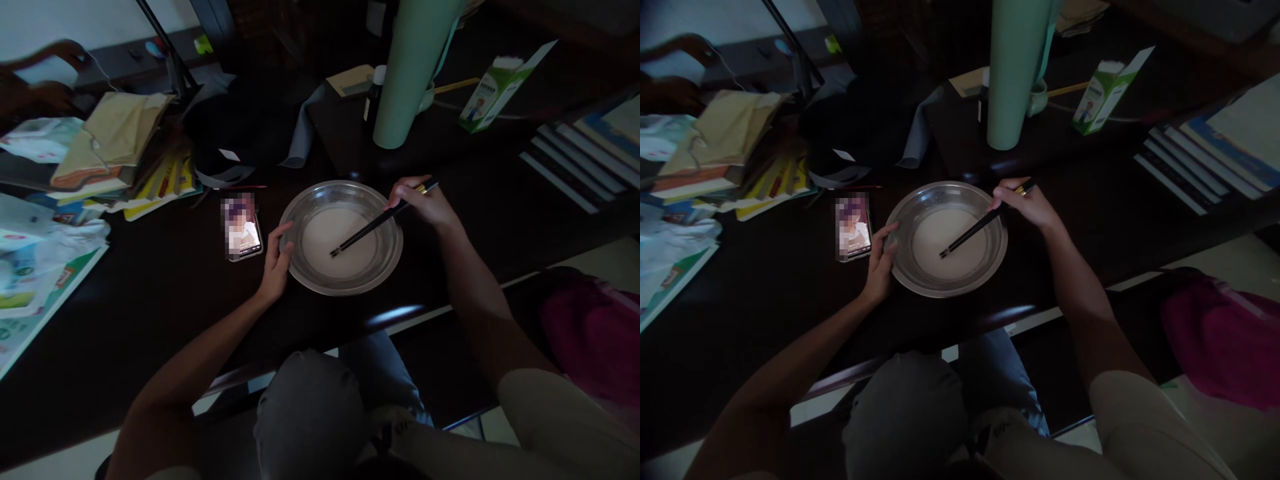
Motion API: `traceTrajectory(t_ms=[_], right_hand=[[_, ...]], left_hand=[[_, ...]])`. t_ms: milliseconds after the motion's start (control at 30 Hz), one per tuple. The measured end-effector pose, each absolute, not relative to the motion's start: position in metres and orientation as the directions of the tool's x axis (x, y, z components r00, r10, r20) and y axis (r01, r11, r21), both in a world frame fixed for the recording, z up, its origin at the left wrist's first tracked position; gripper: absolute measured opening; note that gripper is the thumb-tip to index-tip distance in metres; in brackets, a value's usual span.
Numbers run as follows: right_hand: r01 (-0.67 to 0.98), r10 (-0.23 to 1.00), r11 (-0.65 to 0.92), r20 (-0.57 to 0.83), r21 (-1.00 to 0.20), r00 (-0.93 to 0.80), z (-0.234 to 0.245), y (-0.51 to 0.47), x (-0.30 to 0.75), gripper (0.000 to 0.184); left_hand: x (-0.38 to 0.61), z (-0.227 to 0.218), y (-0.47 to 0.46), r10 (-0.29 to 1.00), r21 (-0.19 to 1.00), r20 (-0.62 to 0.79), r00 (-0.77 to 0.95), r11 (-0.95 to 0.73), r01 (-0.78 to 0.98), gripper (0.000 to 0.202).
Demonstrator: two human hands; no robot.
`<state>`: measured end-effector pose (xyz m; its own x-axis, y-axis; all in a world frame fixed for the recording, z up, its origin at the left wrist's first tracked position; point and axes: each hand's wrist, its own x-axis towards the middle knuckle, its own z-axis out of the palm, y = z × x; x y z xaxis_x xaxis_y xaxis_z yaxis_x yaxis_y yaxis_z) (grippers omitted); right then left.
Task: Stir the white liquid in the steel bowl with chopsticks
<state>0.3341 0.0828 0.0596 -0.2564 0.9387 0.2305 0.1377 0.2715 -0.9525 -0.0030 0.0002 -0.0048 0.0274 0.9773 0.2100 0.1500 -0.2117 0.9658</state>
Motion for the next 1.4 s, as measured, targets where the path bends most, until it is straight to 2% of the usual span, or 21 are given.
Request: traceTrajectory(t_ms=[100, 267, 467, 700, 900, 1100, 1267, 1400], right_hand=[[0.137, 0.933, 0.276, 0.231, -0.951, -0.275, 0.0609, 0.0826, 0.3311, 0.042], [0.133, 0.96, 0.269, 0.254, -0.954, -0.117, 0.0603, 0.0835, 0.3356, 0.044], [0.151, 0.938, 0.258, 0.21, -0.954, -0.275, 0.0609, 0.0809, 0.3315, 0.043], [0.149, 0.96, 0.268, 0.249, -0.952, -0.13, 0.0591, 0.0836, 0.3359, 0.043], [0.142, 0.933, 0.275, 0.228, -0.951, -0.278, 0.0613, 0.0814, 0.3308, 0.042], [0.137, 0.955, 0.286, 0.27, -0.948, -0.12, 0.0586, 0.0852, 0.3357, 0.046], [0.146, 0.938, 0.271, 0.228, -0.951, -0.261, 0.0609, 0.0818, 0.3313, 0.043], [0.15, 0.945, 0.288, 0.255, -0.946, -0.207, 0.0613, 0.0824, 0.3308, 0.04]], left_hand=[[-0.0029, -0.0048, 0.0001, 0.978, 0.968, 0.205, 0.033, -0.207, 0.139, 0.044], [-0.0031, -0.0054, 0.0005, 0.971, 0.957, 0.233, 0.043, -0.237, 0.164, 0.042], [-0.0033, -0.0037, 0.0004, 0.972, 0.956, 0.23, 0.04, -0.233, 0.178, 0.044], [-0.003, -0.0034, 0.0001, 0.975, 0.96, 0.221, 0.036, -0.224, 0.17, 0.044], [-0.0027, -0.0044, 0.0, 0.976, 0.963, 0.213, 0.036, -0.216, 0.162, 0.044], [-0.0035, -0.0043, 0.0002, 0.975, 0.96, 0.219, 0.042, -0.223, 0.171, 0.044], [-0.0038, -0.0039, 0.0001, 0.974, 0.957, 0.222, 0.035, -0.225, 0.184, 0.045], [-0.0031, -0.0043, 0.0001, 0.973, 0.958, 0.226, 0.04, -0.229, 0.174, 0.043]])
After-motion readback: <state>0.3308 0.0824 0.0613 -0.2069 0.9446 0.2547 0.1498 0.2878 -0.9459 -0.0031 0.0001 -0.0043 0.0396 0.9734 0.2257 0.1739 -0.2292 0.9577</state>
